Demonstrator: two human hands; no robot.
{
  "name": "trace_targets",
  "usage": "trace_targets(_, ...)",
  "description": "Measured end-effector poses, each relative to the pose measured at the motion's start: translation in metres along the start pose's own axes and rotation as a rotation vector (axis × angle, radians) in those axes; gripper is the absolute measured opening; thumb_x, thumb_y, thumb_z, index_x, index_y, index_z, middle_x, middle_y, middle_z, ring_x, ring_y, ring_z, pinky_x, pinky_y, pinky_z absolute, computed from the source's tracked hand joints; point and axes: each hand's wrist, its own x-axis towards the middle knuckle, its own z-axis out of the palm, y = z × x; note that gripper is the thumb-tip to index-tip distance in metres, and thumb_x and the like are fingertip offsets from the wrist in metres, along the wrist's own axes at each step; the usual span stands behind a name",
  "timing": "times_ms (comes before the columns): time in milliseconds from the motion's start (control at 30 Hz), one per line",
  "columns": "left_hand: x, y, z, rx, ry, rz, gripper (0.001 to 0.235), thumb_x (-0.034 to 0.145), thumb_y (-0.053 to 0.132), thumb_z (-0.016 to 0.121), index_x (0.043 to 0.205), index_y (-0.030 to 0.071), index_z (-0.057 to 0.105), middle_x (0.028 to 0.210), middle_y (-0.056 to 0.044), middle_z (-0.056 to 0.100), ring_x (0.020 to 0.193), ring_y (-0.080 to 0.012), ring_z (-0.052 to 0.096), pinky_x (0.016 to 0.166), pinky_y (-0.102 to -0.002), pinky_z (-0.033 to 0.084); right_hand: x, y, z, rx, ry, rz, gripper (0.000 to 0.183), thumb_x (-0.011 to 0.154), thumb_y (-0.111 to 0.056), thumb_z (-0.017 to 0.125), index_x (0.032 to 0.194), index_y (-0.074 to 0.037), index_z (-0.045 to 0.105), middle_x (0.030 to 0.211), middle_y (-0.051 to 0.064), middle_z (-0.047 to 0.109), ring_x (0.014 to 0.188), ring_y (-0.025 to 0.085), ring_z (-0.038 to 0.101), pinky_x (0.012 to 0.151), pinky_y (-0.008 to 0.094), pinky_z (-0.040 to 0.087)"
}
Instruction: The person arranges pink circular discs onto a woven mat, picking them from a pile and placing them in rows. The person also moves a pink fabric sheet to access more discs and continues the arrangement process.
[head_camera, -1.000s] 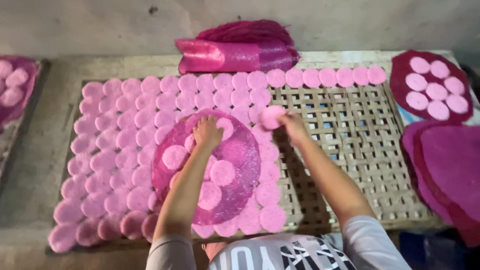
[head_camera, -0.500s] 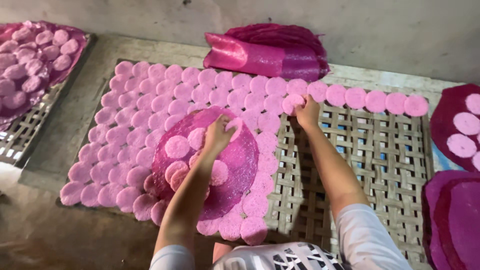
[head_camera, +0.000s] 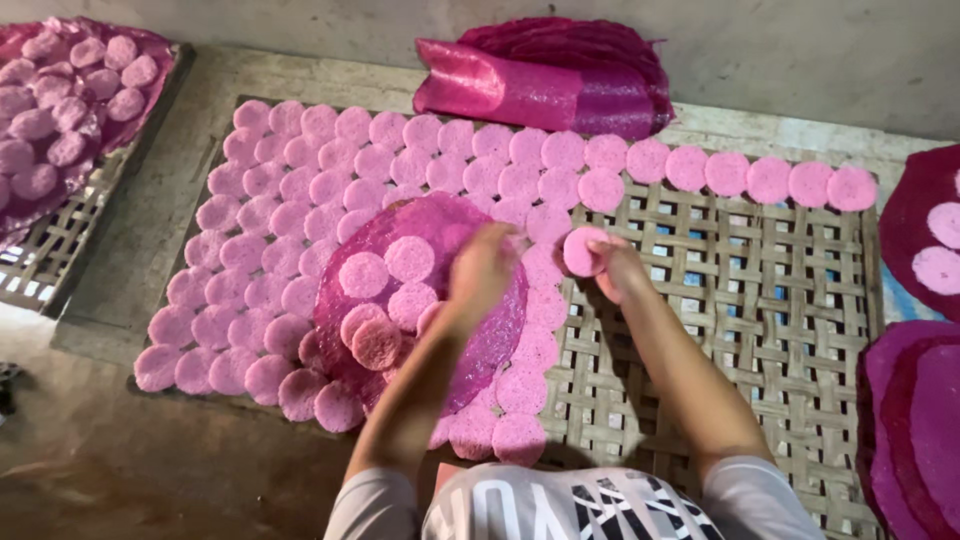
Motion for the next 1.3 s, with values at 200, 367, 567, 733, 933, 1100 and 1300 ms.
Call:
trace_targets(200, 0.011, -0.094, -0.089, 0.852, 0.184, -0.214, 0.053, 0.091, 0.029, 0.065, 0.138, 0.006, 0.055, 0.132, -0.016, 0.06, 0.115, -0.0319, 0.06, 0.091, -0.05, 0.049, 0.049, 0.004, -0.024, -0.622, 0.109, -0.472, 0.033, 0.085, -0.006, 0.068, 0.118, -0.002, 0.07, 0.107, 0.015, 0.074, 0.097, 0.029, 0.071, 0.085, 0.041, 0.057)
trace_targets(367, 0.014, -0.128, -0.101, 0.809, -0.007, -0.37, 0.053, 0.094, 0.035, 0.068, 0.137, 0.007, 0.055, 0.136, -0.016, 0.061, 0.129, -0.0316, 0.057, 0.103, -0.052, 0.048, 0.04, 0.001, -0.004, -1.099, 0.397, -0.805, 0.028, 0.083, -0.011, 0.078, 0.109, -0.004, 0.07, 0.101, 0.018, 0.073, 0.094, 0.036, 0.07, 0.082, 0.044, 0.055)
trace_targets(567, 0.001, -0.077, -0.108, 0.27, -0.054, -0.365, 0.036, 0.096, 0.017, 0.059, 0.131, 0.007, 0.059, 0.114, -0.012, 0.073, 0.084, -0.0188, 0.069, 0.064, -0.028, 0.055, -0.005, -0.015, 0.031, -1.296, 0.573, -1.086, 0.05, 0.076, -0.014, 0.081, 0.119, 0.004, 0.062, 0.108, 0.026, 0.066, 0.097, 0.046, 0.065, 0.081, 0.051, 0.052)
trace_targets(733, -0.043, 0.013, -0.038, 0.105, -0.264, -0.283, 0.031, 0.097, 0.012, 0.056, 0.128, 0.009, 0.06, 0.105, -0.014, 0.073, 0.066, -0.0191, 0.059, 0.049, -0.028, 0.044, -0.07, 0.039, 0.056, 0.183, -0.414, 0.135, 0.066, 0.104, -0.048, 0.053, 0.137, 0.009, 0.058, 0.118, 0.026, 0.069, 0.099, 0.031, 0.071, 0.09, 0.039, 0.06)
trace_targets(933, -0.074, -0.01, -0.03, 0.354, -0.181, -0.09, 0.046, 0.098, 0.024, 0.059, 0.142, 0.013, 0.053, 0.138, -0.008, 0.059, 0.107, -0.0243, 0.065, 0.089, -0.041, 0.06, -0.049, 0.046, 0.015, 0.0, -0.001, -0.054, 0.044, 0.09, -0.017, 0.063, 0.131, -0.002, 0.058, 0.12, 0.011, 0.072, 0.107, 0.02, 0.074, 0.093, 0.034, 0.058)
trace_targets(1100, -0.075, -0.077, -0.058, 0.92, -0.214, -0.132, 0.044, 0.093, 0.021, 0.063, 0.132, 0.004, 0.057, 0.134, -0.016, 0.058, 0.122, -0.0327, 0.052, 0.107, -0.051, 0.04, -0.023, 0.042, -0.019, -0.998, 0.138, -0.487, 0.026, 0.097, -0.012, 0.068, 0.118, 0.003, 0.063, 0.108, 0.022, 0.069, 0.098, 0.037, 0.068, 0.083, 0.044, 0.054)
trace_targets(1300, -0.083, -0.085, -0.076, 0.716, -0.179, -0.087, 0.023, 0.091, 0.014, 0.062, 0.113, 0.008, 0.065, 0.118, -0.013, 0.064, 0.107, -0.0258, 0.058, 0.096, -0.045, 0.047, -0.043, 0.024, 0.011, -1.263, 0.307, -0.951, 0.035, 0.086, -0.005, 0.07, 0.117, 0.005, 0.059, 0.106, 0.028, 0.063, 0.094, 0.048, 0.062, 0.08, 0.053, 0.051)
